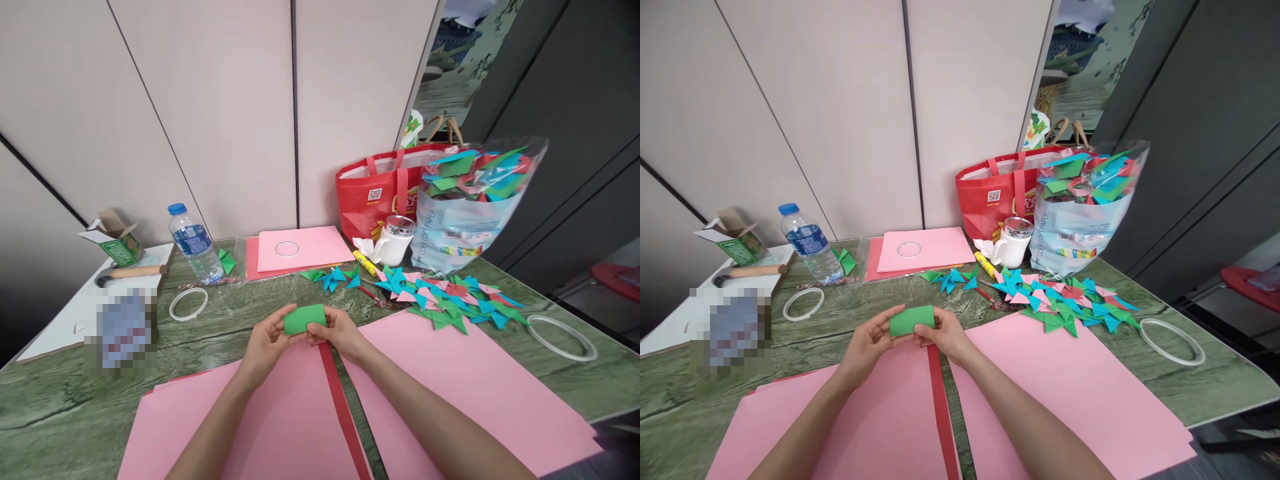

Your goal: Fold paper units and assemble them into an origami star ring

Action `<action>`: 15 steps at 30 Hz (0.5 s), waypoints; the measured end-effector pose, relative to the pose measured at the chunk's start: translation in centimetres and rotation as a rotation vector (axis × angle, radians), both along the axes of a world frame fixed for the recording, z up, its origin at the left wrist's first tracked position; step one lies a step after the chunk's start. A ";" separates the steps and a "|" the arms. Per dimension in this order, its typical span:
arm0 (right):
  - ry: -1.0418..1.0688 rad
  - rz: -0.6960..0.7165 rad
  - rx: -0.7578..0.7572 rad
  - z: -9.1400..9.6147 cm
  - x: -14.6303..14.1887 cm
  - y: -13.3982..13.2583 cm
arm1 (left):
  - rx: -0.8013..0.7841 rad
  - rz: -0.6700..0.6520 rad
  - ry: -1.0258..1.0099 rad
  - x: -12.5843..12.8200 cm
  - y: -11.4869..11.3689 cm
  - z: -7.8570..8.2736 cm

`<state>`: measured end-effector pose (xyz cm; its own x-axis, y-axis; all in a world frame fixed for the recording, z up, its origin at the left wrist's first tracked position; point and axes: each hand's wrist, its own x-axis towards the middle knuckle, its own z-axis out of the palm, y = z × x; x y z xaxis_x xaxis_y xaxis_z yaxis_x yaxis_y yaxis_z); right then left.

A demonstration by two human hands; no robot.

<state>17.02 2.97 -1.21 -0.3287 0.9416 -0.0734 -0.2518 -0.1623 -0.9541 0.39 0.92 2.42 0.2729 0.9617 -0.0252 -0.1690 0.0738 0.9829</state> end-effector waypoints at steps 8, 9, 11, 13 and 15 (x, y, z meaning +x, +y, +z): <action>-0.010 -0.188 0.181 0.2 -0.3 0.3 | -0.101 0.193 -0.093 0.6 0.1 -0.3; -0.065 -0.169 0.241 0.2 -0.4 0.2 | -0.101 0.197 -0.090 0.6 0.1 -0.3; -0.159 -0.116 0.344 0.2 -0.4 -0.1 | -0.079 0.209 -0.061 0.7 0.1 -0.3; -0.179 -0.050 0.391 0.1 -0.5 -0.4 | -0.056 0.238 0.008 0.6 0.2 -0.3; -0.139 0.016 0.386 0.1 -0.6 -0.6 | -0.034 0.266 0.074 0.4 0.3 -0.5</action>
